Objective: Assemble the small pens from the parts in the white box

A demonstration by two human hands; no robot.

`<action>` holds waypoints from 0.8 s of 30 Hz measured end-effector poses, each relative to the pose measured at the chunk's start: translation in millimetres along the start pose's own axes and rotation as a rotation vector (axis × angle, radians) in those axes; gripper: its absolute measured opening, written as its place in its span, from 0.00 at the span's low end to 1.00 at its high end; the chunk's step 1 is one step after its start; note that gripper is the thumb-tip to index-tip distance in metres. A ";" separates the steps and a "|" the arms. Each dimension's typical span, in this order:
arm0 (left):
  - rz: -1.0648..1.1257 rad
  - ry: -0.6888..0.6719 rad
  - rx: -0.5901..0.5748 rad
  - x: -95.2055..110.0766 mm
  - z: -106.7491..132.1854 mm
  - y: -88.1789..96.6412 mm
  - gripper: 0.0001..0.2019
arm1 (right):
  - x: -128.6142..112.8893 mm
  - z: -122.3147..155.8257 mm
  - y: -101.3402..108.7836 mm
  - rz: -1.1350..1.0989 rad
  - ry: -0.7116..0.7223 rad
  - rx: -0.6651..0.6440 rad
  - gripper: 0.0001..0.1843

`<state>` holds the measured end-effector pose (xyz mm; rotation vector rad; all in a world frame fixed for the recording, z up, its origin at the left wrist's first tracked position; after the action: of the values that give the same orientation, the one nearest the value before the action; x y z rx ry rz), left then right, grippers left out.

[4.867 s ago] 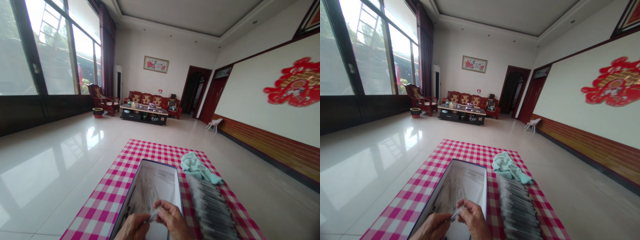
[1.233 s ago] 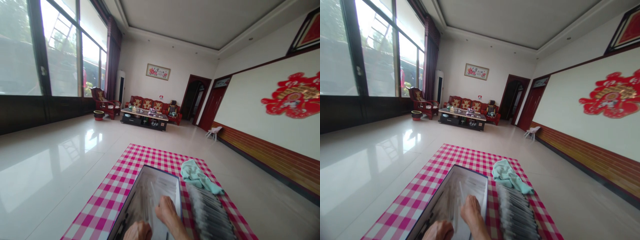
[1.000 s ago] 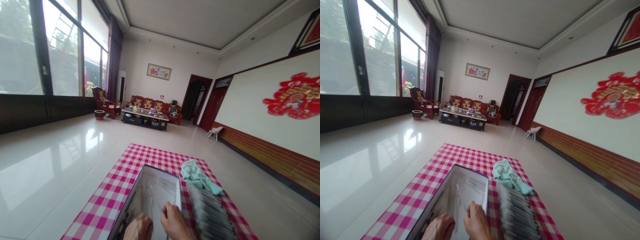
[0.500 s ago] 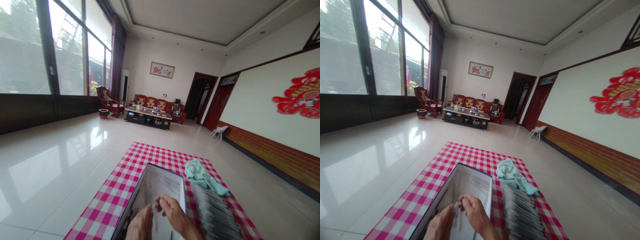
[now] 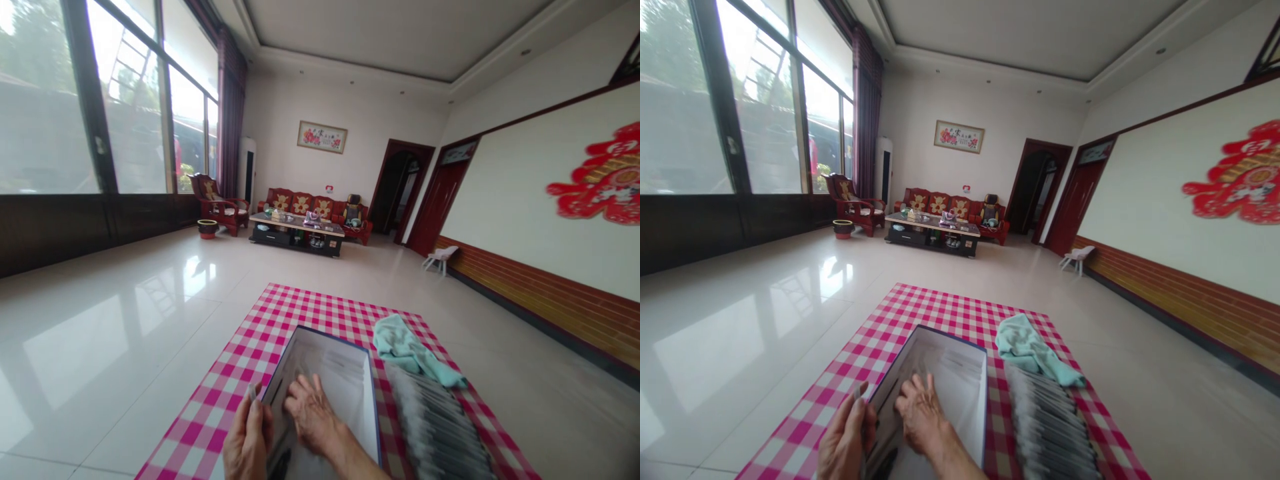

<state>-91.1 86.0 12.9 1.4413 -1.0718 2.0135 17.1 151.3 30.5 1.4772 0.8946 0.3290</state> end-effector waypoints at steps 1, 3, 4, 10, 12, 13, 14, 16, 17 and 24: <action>-0.006 -0.012 -0.043 0.4 0.1 -3.5 0.33 | 6.2 1.9 5.0 0.016 -0.019 0.009 0.10; 0.015 -0.008 -0.066 -2.3 -0.5 -3.7 0.32 | 16.0 3.9 15.3 0.035 -0.052 0.029 0.11; 0.016 -0.011 -0.069 -3.4 -1.0 -3.0 0.31 | 18.0 3.9 19.0 0.035 -0.056 0.034 0.12; -0.003 0.022 -0.064 -11.7 -6.5 0.5 0.31 | -9.2 -6.4 6.3 0.008 0.045 -0.023 0.15; 0.004 0.038 -0.052 -14.0 -8.0 2.0 0.32 | -17.8 -10.3 -3.5 0.014 0.062 -0.038 0.17; 0.010 0.043 -0.047 -14.5 -8.3 2.4 0.32 | -19.5 -11.8 -7.4 0.021 0.063 -0.043 0.18; 0.017 0.046 -0.042 -14.5 -8.3 2.5 0.32 | -19.4 -12.7 -10.0 0.029 0.059 -0.046 0.18; 0.024 0.059 -0.040 -14.0 -7.1 1.2 0.32 | -14.1 -12.7 -9.8 0.050 0.039 -0.040 0.13; 0.024 0.066 -0.042 -13.4 -6.1 0.1 0.32 | -9.9 -11.5 -7.1 0.060 0.026 -0.033 0.11; -0.008 0.035 -0.072 -3.9 -1.9 -7.0 0.25 | -0.6 5.8 19.9 0.058 0.016 -0.022 0.10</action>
<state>-85.8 92.1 11.4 1.3669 -1.1109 1.9670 27.1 149.2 48.6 1.4843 0.8595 0.3922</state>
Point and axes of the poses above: each hand's wrist, its own z-axis away from the middle knuckle, its own y-axis out of the back of the hand, x = y × z, the point moved 10 cm from there along -z, towards the middle knuckle, and after that the axes turned 8 degrees about -z, right-handed, at the moved point
